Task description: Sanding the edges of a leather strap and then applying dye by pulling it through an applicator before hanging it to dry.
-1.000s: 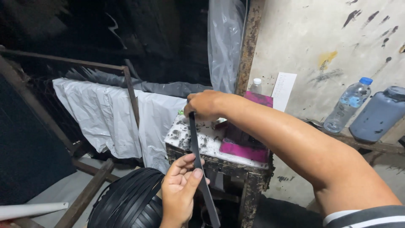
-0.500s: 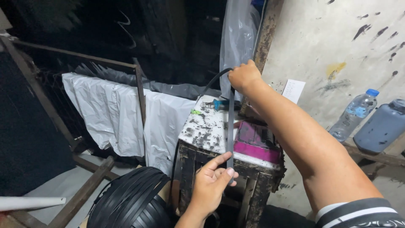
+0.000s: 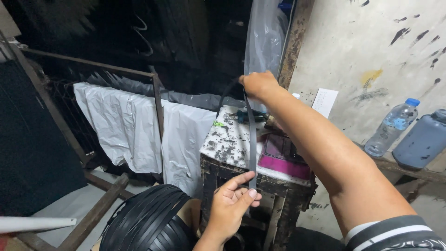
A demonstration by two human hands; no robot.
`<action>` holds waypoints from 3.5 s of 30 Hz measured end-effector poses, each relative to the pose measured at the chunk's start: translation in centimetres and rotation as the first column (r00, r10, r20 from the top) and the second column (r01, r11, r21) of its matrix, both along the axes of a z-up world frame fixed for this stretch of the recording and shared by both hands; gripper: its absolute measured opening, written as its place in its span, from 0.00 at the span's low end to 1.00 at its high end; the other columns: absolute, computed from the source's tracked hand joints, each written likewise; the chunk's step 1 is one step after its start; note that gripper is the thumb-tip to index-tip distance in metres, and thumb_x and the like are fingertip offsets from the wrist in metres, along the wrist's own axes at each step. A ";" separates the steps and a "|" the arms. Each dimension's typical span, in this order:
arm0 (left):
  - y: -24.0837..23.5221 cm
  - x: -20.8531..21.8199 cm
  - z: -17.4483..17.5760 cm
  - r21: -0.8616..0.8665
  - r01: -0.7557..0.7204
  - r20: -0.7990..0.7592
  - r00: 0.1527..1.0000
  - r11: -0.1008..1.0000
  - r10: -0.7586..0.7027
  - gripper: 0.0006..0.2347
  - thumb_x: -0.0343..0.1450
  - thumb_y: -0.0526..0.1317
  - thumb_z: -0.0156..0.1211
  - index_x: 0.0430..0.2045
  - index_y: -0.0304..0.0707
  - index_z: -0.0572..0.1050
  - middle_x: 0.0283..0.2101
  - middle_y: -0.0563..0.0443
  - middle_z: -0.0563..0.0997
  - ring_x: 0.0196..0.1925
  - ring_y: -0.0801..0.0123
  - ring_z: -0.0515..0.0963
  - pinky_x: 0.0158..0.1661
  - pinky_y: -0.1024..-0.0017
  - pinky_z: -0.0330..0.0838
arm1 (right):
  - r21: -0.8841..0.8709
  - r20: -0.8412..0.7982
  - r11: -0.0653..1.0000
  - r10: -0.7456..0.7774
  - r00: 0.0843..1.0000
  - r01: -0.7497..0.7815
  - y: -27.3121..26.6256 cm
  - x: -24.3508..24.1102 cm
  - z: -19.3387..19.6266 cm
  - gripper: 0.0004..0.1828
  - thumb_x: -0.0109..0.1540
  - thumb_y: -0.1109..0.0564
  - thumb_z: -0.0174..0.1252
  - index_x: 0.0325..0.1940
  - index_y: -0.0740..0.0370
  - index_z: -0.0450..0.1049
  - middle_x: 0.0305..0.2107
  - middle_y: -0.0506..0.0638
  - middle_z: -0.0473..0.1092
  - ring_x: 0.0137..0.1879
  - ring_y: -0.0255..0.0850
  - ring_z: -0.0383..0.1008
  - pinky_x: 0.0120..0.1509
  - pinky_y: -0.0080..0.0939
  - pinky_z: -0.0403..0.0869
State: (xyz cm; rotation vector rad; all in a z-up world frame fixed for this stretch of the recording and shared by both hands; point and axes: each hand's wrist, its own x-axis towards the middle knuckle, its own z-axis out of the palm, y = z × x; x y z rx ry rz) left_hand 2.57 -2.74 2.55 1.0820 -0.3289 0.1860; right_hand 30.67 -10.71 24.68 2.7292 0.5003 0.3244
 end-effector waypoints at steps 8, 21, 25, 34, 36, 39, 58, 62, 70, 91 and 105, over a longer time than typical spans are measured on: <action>0.0 -0.6 -1.2 -0.066 -0.076 0.001 0.997 0.995 0.076 0.22 0.69 0.33 0.64 0.60 0.28 0.73 0.36 0.43 0.85 0.34 0.70 0.87 0.38 0.72 0.87 | -0.178 0.007 0.981 -0.080 0.997 0.080 3.3 -0.8 -0.2 0.25 0.65 0.65 0.41 0.62 0.49 0.72 0.53 0.48 0.74 0.57 0.51 0.77 0.55 0.53 0.71; 0.5 -0.4 -2.8 -0.055 -0.141 -0.034 0.990 0.988 0.139 0.13 0.67 0.39 0.69 0.41 0.30 0.86 0.39 0.48 0.90 0.37 0.77 0.84 0.40 0.79 0.79 | -0.458 -0.128 0.822 -0.437 0.890 0.338 2.8 -1.3 0.8 0.30 0.67 0.53 0.51 0.75 0.43 0.60 0.73 0.46 0.57 0.76 0.62 0.59 0.67 0.75 0.64; 0.4 -2.0 -3.5 -0.077 -0.031 -0.052 0.998 0.996 0.028 0.09 0.67 0.32 0.69 0.39 0.31 0.84 0.39 0.48 0.87 0.42 0.71 0.85 0.46 0.75 0.80 | -0.244 -0.440 0.960 -0.233 0.867 0.134 0.8 -7.5 3.5 0.46 0.57 0.70 0.48 0.77 0.34 0.58 0.71 0.44 0.61 0.71 0.47 0.67 0.69 0.49 0.72; 0.2 -3.6 -6.1 -0.128 -0.017 -0.063 0.998 0.992 0.009 0.18 0.65 0.27 0.67 0.51 0.21 0.81 0.54 0.41 0.84 0.25 0.76 0.78 0.32 0.78 0.78 | -0.067 -0.305 0.998 -0.030 0.952 0.010 -11.2 -3.9 2.2 0.24 0.57 0.50 0.59 0.59 0.42 0.78 0.57 0.42 0.75 0.60 0.45 0.75 0.63 0.44 0.71; 0.3 -3.9 -6.1 -0.153 -0.057 -0.127 0.991 0.987 0.037 0.20 0.64 0.27 0.67 0.52 0.20 0.80 0.54 0.34 0.86 0.25 0.73 0.77 0.31 0.76 0.78 | -0.090 -0.312 0.996 0.000 0.950 -0.029 -11.3 -4.5 1.0 0.20 0.58 0.44 0.56 0.53 0.42 0.79 0.44 0.44 0.80 0.49 0.45 0.78 0.53 0.46 0.73; 0.5 -4.2 -6.5 -0.125 -0.054 -0.076 0.996 0.991 0.045 0.20 0.64 0.28 0.67 0.52 0.21 0.79 0.54 0.34 0.87 0.26 0.72 0.81 0.32 0.76 0.80 | -0.056 -0.408 0.993 -0.120 0.905 0.106 -9.7 -7.1 0.1 0.28 0.56 0.34 0.61 0.56 0.46 0.80 0.52 0.49 0.77 0.58 0.48 0.74 0.61 0.47 0.71; 1.6 -7.8 -6.6 -0.274 -0.079 -0.195 0.981 0.959 0.026 0.23 0.67 0.29 0.62 0.59 0.24 0.72 0.57 0.28 0.82 0.31 0.65 0.80 0.31 0.69 0.78 | 0.819 0.312 0.454 0.160 0.937 -0.350 -15.6 -17.6 -0.2 0.25 0.55 0.51 0.69 0.51 0.54 0.65 0.41 0.50 0.73 0.45 0.41 0.75 0.44 0.41 0.75; 1.8 -8.5 -7.1 -0.332 -0.039 -0.191 0.981 0.942 -0.027 0.22 0.67 0.29 0.61 0.58 0.24 0.72 0.58 0.28 0.79 0.29 0.62 0.75 0.31 0.68 0.74 | 0.910 0.407 -0.005 0.203 0.891 -0.415 -20.0 -25.6 -4.8 0.29 0.58 0.47 0.65 0.59 0.60 0.69 0.42 0.45 0.67 0.46 0.34 0.66 0.51 0.33 0.68; 1.1 -9.5 -8.1 -0.189 -0.230 -0.264 0.948 0.955 0.176 0.15 0.68 0.28 0.61 0.49 0.25 0.73 0.49 0.31 0.81 0.33 0.61 0.83 0.29 0.73 0.79 | 0.799 0.165 -0.600 0.283 0.945 0.040 -20.8 -35.3 -25.1 0.24 0.55 0.54 0.69 0.50 0.60 0.67 0.35 0.47 0.73 0.37 0.32 0.72 0.41 0.30 0.69; 0.1 -12.6 -10.4 -0.320 -0.076 -0.229 0.973 0.945 0.000 0.06 0.68 0.30 0.58 0.33 0.39 0.70 0.42 0.32 0.81 0.32 0.65 0.75 0.32 0.72 0.66 | 0.366 -0.032 -0.890 0.280 0.960 0.271 -20.2 -36.2 -28.0 0.11 0.62 0.64 0.54 0.50 0.63 0.70 0.38 0.55 0.74 0.41 0.42 0.74 0.47 0.40 0.72; -1.0 -12.2 -11.1 -0.385 -0.002 -0.154 0.986 0.923 -0.062 0.07 0.68 0.32 0.64 0.36 0.36 0.74 0.45 0.46 0.75 0.34 0.68 0.74 0.37 0.71 0.74 | 0.472 -0.008 -0.845 0.282 0.959 0.252 -21.3 -35.9 -28.9 0.34 0.57 0.64 0.62 0.67 0.57 0.62 0.42 0.54 0.72 0.43 0.45 0.76 0.41 0.47 0.78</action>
